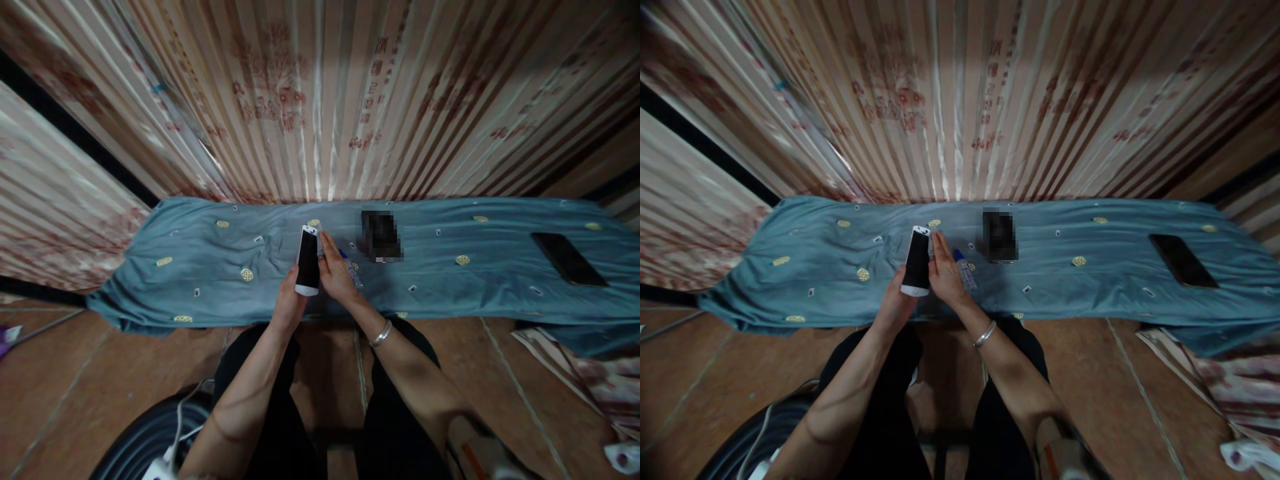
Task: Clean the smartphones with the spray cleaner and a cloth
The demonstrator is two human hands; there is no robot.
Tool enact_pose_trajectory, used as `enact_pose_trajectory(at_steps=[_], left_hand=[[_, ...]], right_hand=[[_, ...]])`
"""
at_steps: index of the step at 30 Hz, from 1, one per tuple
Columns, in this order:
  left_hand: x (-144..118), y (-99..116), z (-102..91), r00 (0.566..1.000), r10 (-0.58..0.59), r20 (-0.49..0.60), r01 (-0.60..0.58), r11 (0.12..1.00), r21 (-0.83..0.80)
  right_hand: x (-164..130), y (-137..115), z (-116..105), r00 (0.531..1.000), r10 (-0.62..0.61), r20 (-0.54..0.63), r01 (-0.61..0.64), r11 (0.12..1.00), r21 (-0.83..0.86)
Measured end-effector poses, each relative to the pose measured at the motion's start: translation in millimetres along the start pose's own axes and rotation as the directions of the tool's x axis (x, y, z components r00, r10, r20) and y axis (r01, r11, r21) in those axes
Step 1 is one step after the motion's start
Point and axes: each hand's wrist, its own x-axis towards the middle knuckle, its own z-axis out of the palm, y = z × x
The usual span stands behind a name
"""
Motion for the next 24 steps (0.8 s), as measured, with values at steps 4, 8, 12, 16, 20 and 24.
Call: enact_pose_trajectory(at_steps=[4,8,12,16,20,24], left_hand=[[2.6,2.3,2.8,0.996,0.084,-0.024,-0.082,0.994,0.075],[7.1,5.6,1.3,0.991,0.128,-0.049,-0.118,0.978,0.172],[9.5,9.0,0.0,0.987,0.108,-0.123,-0.090,0.985,0.144],[11.6,9.1,-2.2,0.984,0.113,-0.136,-0.093,0.985,0.142],[16.4,7.3,-5.8,0.979,0.103,-0.175,-0.082,0.989,0.127],[20.5,7.7,-8.4,0.971,0.092,-0.221,-0.080,0.995,0.060]], right_hand=[[-6.2,-6.5,7.3,0.998,-0.054,0.038,0.058,0.994,-0.093],[-12.7,-8.7,13.5,0.993,-0.088,0.078,0.100,0.980,-0.171],[-17.6,-6.2,16.5,0.988,-0.133,0.076,0.143,0.979,-0.143],[-23.3,-4.3,18.9,0.983,-0.159,0.093,0.170,0.977,-0.127],[-29.7,-6.2,20.3,0.975,-0.194,0.111,0.209,0.968,-0.138],[-35.1,-11.6,18.8,0.967,-0.227,0.119,0.244,0.956,-0.164]])
